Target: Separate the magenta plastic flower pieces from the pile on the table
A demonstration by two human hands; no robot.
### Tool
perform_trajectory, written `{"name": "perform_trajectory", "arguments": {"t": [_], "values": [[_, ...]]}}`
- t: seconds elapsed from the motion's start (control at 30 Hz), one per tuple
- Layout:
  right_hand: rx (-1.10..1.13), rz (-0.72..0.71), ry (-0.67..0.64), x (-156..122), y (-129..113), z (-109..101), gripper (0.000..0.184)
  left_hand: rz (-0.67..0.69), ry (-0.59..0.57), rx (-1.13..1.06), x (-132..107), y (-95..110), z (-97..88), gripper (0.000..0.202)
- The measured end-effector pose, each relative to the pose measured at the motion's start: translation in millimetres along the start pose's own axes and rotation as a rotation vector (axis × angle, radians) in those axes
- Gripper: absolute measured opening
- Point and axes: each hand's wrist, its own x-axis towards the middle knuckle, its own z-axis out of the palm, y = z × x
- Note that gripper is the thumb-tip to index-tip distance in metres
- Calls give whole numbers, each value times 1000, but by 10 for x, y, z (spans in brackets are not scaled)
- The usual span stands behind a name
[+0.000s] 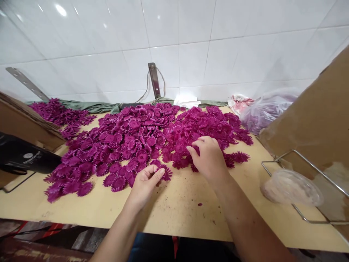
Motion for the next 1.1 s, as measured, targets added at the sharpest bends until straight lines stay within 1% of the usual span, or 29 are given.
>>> {"name": "perform_trajectory", "arguments": {"t": [0.07,0.1,0.13,0.2,0.27,0.3,0.37,0.43,0.5,0.57,0.63,0.73,0.77,0.8,0.83,0.87,0.93,0.97,1.0,1.1], "values": [[54,4,19,-90,-110,-46,18,-11,26,0,39,-31,10,42],[106,16,6,-139,-180,-65,18,-17,39,-7,54,-44,20,43],[176,31,-39,-189,-254,-77,18,-25,53,-20,66,-56,32,44],[348,48,-214,-291,-397,-66,16,-47,68,-65,77,-78,53,46],[478,72,-387,-378,-494,-13,16,-78,58,-127,72,-94,61,47],[518,85,-436,-408,-518,21,16,-95,40,-155,64,-99,58,46],[564,102,-464,-441,-522,85,16,-116,-8,-181,43,-101,42,44],[589,91,-481,-444,-498,121,11,-103,-49,-154,18,-94,22,38],[604,75,-470,-433,-476,122,10,-67,-71,-102,-9,-79,7,30],[616,63,-417,-404,-450,100,12,-15,-62,-55,-46,-57,-3,22],[566,98,-273,-335,-388,65,14,33,-41,-27,-98,-32,-18,19],[406,303,66,-132,-196,17,14,65,-4,-26,-181,-4,-60,22],[391,364,140,-49,-124,8,11,59,4,-37,-198,0,-73,23],[400,370,159,33,-64,4,9,45,9,-49,-206,1,-82,23],[399,357,151,105,-22,5,12,26,7,-61,-204,-1,-86,22],[388,329,127,160,-4,8,19,9,4,-73,-192,-4,-85,22],[325,267,64,199,-45,16,35,-12,-5,-89,-150,-12,-70,22],[296,241,35,178,-96,16,38,-17,-5,-95,-124,-17,-61,23],[285,212,13,130,-159,14,37,-19,-1,-100,-98,-23,-52,25],[361,87,-92,-117,-363,1,19,-20,8,-117,-32,-54,-42,33]]}}
